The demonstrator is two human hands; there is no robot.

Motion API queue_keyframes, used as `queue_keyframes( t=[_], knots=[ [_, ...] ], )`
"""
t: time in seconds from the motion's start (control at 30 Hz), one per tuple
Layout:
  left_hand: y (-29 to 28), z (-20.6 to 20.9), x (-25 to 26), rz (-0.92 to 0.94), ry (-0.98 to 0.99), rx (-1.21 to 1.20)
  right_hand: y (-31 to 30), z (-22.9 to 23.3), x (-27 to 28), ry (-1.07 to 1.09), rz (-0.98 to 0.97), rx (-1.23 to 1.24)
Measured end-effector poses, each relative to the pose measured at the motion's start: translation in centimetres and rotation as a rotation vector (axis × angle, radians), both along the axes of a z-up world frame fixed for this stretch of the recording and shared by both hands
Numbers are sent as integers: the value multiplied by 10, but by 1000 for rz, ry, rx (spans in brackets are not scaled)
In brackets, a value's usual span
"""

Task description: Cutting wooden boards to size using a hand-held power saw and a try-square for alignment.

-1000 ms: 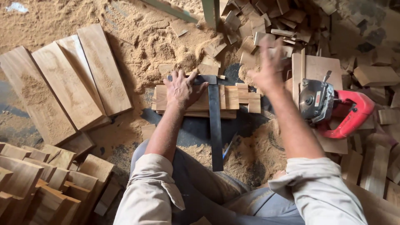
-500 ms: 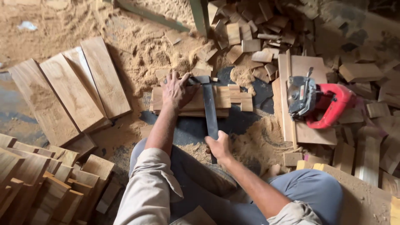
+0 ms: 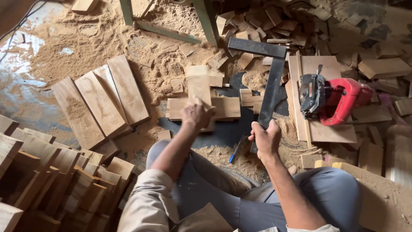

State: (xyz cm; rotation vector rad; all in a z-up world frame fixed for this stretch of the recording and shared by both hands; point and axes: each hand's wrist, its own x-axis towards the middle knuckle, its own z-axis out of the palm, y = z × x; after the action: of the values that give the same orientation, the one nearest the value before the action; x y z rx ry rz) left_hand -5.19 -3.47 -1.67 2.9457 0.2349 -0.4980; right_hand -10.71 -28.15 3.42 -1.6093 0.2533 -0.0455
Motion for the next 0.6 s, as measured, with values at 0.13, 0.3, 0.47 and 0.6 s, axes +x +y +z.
queue_keyframes(
  t=[0.13, 0.3, 0.47, 0.6],
  knots=[
    [-26, 6, 7, -71, 47, 139, -2, 7, -8, 4, -12, 24],
    [-6, 16, 12, -350, -7, 254, 2, -8, -11, 70, 59, 42],
    [20, -66, 35, -414, -161, 88, 14, -34, -12, 209, 147, 21],
    [21, -66, 34, -445, -416, -20, 19, -63, -11, 270, 220, 76]
  ],
)
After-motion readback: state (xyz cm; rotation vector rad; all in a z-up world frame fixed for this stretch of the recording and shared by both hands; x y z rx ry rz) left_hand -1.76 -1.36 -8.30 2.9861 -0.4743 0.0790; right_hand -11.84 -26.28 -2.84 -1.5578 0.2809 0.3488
